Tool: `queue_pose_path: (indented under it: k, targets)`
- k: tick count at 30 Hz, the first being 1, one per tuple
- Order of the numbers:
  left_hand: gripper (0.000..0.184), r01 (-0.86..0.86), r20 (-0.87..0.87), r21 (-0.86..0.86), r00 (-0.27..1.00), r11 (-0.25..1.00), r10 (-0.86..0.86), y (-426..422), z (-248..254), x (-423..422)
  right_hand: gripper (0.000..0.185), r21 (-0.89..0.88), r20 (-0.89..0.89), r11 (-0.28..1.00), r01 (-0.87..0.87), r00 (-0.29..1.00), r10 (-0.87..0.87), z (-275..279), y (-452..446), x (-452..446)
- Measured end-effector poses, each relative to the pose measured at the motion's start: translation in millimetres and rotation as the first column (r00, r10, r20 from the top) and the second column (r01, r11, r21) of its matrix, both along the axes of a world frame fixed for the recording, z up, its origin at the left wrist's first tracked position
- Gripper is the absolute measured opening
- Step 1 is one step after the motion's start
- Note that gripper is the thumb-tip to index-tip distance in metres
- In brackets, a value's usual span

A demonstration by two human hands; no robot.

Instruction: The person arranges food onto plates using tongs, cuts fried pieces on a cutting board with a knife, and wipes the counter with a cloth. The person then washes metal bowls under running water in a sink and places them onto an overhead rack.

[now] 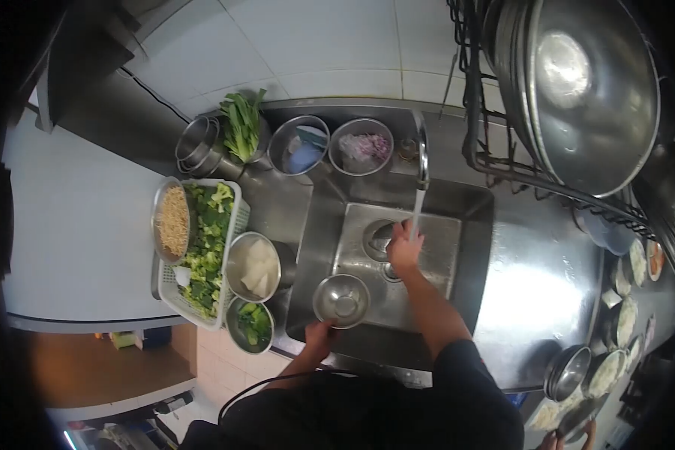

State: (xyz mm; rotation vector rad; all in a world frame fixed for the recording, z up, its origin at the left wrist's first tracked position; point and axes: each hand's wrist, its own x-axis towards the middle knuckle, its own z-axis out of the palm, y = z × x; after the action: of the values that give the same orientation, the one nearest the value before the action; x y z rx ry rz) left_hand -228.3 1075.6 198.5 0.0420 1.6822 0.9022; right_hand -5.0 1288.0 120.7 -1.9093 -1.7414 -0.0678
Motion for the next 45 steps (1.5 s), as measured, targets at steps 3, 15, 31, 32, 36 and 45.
queue_pose_path:
  k: [3,15,31,32,36,45]
  targets:
    - [0.014,0.168,-0.031,0.081,0.986,0.982,-0.166,-6,-7,-5,0.023,-0.051,-0.475,0.997,-0.056,0.88,0.025,11,38,-2]
    - [0.02,0.135,0.077,0.001,0.988,0.991,-0.135,-6,1,-17,0.038,-0.774,-0.539,0.633,-0.021,-0.502,-0.677,-137,-171,35]
    - [0.02,0.104,0.06,0.042,0.993,0.994,-0.106,-5,7,-11,0.018,-0.6,-0.771,0.787,-0.146,-0.158,-0.617,-53,-41,52]
    - [0.02,0.097,0.054,0.051,0.994,0.994,-0.1,-4,6,-11,0.018,-0.591,-0.776,0.791,-0.155,-0.158,-0.611,-46,-33,48]
    - [0.022,0.183,0.013,0.011,0.983,0.983,-0.183,-10,2,-12,0.031,-0.617,-0.563,0.767,0.178,0.581,-0.588,-42,-20,34]
    - [0.019,0.128,-0.062,-0.01,0.99,0.992,-0.128,-12,21,-10,0.058,-0.865,-0.335,0.498,0.069,0.66,-0.673,-253,-107,33]
